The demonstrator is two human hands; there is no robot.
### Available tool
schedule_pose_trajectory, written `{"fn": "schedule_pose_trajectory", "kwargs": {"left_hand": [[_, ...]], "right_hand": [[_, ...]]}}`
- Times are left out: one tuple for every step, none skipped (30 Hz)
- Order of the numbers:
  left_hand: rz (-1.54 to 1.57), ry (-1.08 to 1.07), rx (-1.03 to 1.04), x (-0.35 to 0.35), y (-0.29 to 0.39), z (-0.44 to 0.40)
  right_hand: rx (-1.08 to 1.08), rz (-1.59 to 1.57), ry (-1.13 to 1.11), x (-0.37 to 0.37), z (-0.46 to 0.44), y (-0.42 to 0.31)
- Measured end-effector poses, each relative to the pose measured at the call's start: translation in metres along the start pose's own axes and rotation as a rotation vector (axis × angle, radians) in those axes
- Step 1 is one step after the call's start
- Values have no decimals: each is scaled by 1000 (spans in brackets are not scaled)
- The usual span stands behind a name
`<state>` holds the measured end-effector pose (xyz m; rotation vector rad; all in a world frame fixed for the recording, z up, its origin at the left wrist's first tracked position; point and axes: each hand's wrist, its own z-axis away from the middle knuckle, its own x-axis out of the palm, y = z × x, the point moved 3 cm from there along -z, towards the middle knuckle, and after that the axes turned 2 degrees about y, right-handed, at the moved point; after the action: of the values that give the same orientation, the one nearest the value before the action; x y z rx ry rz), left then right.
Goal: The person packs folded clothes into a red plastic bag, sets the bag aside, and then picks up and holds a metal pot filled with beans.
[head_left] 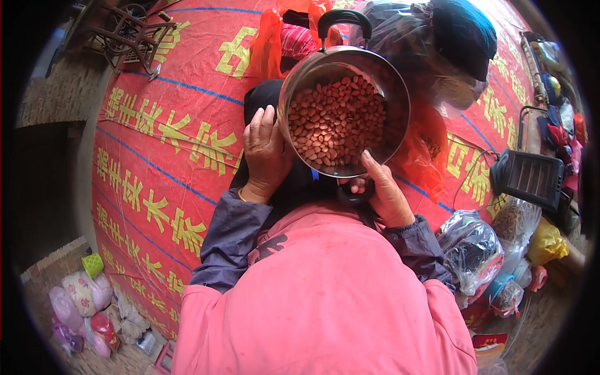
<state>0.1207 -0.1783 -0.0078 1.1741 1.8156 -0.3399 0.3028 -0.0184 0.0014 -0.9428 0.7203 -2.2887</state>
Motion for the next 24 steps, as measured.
{"fn": "schedule_pose_trajectory", "kwargs": {"left_hand": [[0, -1, 0, 0, 0, 0], [1, 0, 0, 0, 0, 0], [1, 1, 1, 0, 0, 0], [1, 1, 1, 0, 0, 0], [0, 2, 0, 1, 0, 0], [-1, 3, -2, 1, 0, 0], [-1, 2, -2, 1, 0, 0], [0, 3, -5, 0, 0, 0], [0, 3, -8, 0, 0, -1], [0, 3, -7, 0, 0, -1], [-2, 2, -8, 0, 1, -1], [-3, 2, -9, 0, 1, -1], [-3, 1, -9, 0, 1, -1], [-3, 2, -9, 0, 1, -1], [-3, 3, -9, 0, 1, -1], [-3, 2, -9, 0, 1, -1], [-3, -2, -4, 0, 0, -1], [-4, -6, 0, 0, 0, -1], [-5, -6, 0, 0, 0, -1], [-2, -8, -3, 0, 0, 0], [1, -9, -5, 0, 0, 0], [1, -10, -5, 0, 0, 0], [-2, -10, -6, 0, 0, 0], [-5, -10, -7, 0, 0, 0]], "right_hand": [[4, 0, 7, 0, 0, 0], [4, 0, 8, 0, 0, 0], [7, 0, 8, 0, 0, 0], [9, 0, 9, 1, 0, 0], [9, 0, 9, 1, 0, -1], [13, 4, -2, 1, 1, -2], [17, 9, -14, 1, 2, -3], [17, 9, -14, 1, 2, -4], [17, 9, -15, 1, 3, -4], [17, 11, -16, 1, 3, -4], [17, 10, -16, 2, 3, -4], [8, -10, -1, 3, 3, -3], [-2, -30, 14, 4, 2, -3], [-1, -31, 15, 3, 2, -2], [-10, -23, 4, 2, 2, -2], [-18, -16, -6, 2, 2, -2], [-17, -17, -6, 2, 1, -2], [-18, -17, -5, 2, 1, -2], [-20, -17, -4, 2, 1, -2], [-20, -17, -4, 2, 1, -2], [-20, -11, -7, 2, 1, -2], [-20, -4, -11, 3, 2, -3], [-20, -4, -11, 3, 2, -3], [-14, -15, -6, 3, 2, -2]]}}
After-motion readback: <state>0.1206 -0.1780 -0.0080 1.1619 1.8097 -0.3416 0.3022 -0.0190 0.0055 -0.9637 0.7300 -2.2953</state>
